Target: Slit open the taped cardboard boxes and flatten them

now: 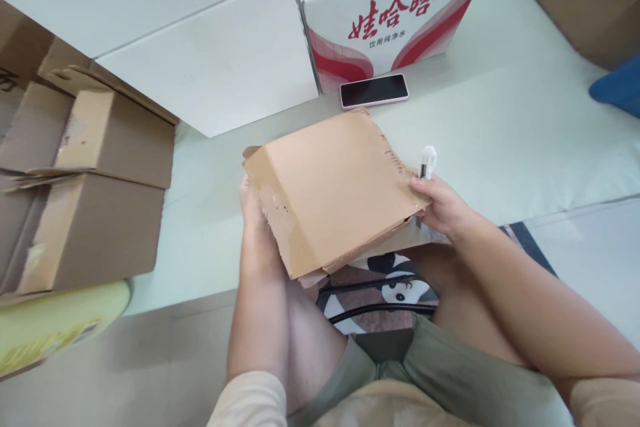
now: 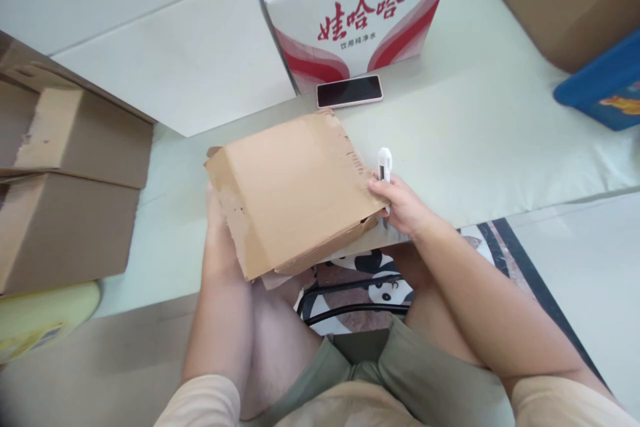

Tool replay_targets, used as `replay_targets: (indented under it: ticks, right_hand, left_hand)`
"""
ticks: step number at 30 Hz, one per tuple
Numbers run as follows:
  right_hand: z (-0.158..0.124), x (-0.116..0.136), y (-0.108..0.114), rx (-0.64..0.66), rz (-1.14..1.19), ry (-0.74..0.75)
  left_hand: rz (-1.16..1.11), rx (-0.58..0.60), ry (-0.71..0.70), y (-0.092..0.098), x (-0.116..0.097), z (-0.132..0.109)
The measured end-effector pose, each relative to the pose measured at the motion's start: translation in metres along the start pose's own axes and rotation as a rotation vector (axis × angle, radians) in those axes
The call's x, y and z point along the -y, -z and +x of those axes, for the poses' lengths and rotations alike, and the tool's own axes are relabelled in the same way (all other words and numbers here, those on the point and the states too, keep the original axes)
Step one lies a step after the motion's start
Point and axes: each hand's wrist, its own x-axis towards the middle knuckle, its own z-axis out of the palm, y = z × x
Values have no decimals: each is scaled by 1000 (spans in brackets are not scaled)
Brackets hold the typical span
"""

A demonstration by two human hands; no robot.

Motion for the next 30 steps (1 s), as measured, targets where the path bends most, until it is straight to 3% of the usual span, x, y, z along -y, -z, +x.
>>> replay_targets:
  ticks: [6,15,24,30]
  right_hand:
    - [0,0,1,45,-10,19]
    - [0,-1,1,-11,-20,51]
    - [-1,2,-2,8,-18,68]
    - [-1,0,-1,2,-36,63]
  left_hand:
    - [84,-55,-8,-4,-4,-4]
    - [121,-76,-25,-8,-5,-9]
    - [103,26,-44,3,5,4]
    - [135,21,-34,6,7,11]
